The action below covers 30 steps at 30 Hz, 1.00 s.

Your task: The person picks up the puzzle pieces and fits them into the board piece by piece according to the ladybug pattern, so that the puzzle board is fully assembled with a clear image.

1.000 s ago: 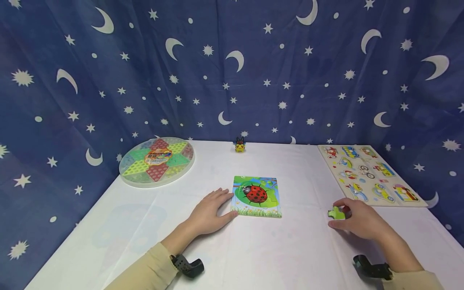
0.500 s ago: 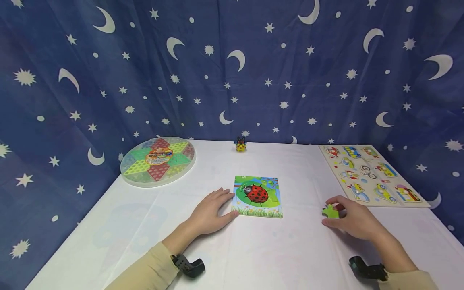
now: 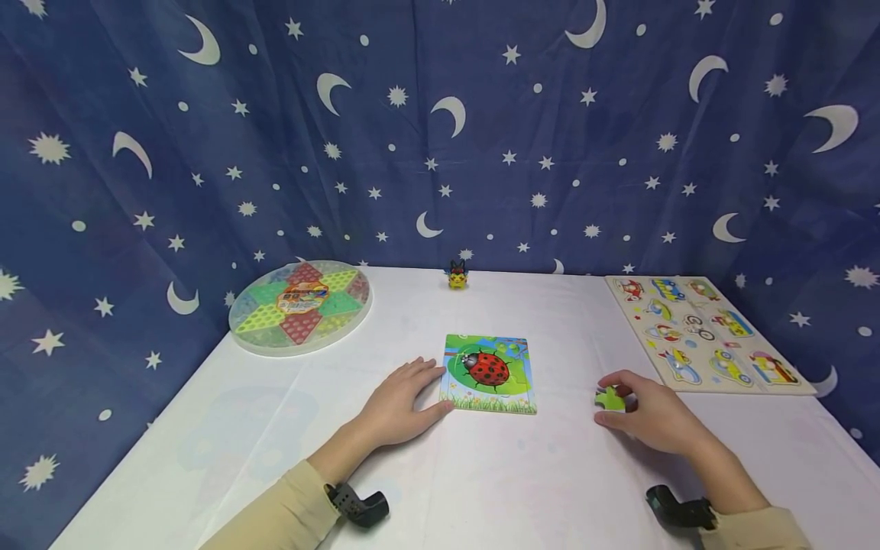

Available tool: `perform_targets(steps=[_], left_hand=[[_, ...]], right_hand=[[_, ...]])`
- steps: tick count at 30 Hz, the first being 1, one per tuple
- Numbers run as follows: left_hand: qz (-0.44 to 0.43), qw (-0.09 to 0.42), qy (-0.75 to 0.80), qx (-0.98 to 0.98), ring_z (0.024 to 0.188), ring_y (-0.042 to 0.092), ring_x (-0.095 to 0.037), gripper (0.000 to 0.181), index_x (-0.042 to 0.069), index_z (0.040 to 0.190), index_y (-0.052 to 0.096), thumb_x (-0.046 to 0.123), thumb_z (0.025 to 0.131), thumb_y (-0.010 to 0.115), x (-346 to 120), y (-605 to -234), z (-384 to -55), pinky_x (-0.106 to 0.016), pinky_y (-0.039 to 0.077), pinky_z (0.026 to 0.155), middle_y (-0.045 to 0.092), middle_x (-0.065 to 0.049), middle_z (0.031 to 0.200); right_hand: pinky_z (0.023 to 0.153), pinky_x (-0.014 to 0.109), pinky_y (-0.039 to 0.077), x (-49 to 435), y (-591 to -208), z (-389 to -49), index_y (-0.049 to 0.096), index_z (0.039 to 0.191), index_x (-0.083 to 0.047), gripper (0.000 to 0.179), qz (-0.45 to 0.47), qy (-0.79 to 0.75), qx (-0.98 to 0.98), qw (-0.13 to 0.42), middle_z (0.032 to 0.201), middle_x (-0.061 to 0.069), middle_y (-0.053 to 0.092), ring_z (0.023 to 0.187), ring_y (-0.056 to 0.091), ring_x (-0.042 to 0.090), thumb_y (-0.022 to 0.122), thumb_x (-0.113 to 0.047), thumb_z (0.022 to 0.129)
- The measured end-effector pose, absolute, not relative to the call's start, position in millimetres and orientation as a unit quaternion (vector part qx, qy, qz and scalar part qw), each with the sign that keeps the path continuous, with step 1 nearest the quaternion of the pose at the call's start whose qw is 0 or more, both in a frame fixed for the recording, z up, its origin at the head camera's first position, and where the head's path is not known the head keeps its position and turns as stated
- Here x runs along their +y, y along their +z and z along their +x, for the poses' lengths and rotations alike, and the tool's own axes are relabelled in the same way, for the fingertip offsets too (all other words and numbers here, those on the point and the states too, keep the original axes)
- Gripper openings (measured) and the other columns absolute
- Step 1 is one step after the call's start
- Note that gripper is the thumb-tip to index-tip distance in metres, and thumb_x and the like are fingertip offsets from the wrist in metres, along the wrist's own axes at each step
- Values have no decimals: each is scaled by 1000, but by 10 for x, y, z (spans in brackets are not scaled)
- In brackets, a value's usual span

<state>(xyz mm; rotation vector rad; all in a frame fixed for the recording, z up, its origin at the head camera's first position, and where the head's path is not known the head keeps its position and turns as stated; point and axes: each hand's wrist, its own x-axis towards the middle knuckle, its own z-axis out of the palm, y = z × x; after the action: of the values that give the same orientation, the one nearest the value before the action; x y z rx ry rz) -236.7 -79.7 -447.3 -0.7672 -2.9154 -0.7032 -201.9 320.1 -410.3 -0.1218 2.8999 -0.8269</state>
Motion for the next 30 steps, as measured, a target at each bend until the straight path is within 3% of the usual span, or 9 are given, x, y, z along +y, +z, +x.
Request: perform_targets(steps=[14,23,30], left_hand=[[-247,21,-222,-943,149,35,-28,64,13,148,56,53,99,60,-805,-4487,-2377,-44,26,123,49,-9,155],[-247,19,-224,-943,149,35,-28,64,13,148,56,53,99,60,-798,-4478,-2371,-43,24,124,49,-9,155],[-247,19,-224,-942,149,35,-27,64,13,149,55,53,99,59,-800,-4475,-2371,-43,25,124,48,-8,155]], right_hand=[[71,39,57,2908,-4113,-2106,60,131,-9,55,-76,-269,958,55,117,19,64,91,65,25,85,-26,85],[61,31,49,2775,-4103,-2144,68,122,-16,40,-115,-275,953,50,106,5,65,76,56,18,84,-18,86],[60,31,47,2696,-4079,-2161,68,120,-15,38,-120,-275,953,46,107,4,65,76,56,17,84,-15,85]])
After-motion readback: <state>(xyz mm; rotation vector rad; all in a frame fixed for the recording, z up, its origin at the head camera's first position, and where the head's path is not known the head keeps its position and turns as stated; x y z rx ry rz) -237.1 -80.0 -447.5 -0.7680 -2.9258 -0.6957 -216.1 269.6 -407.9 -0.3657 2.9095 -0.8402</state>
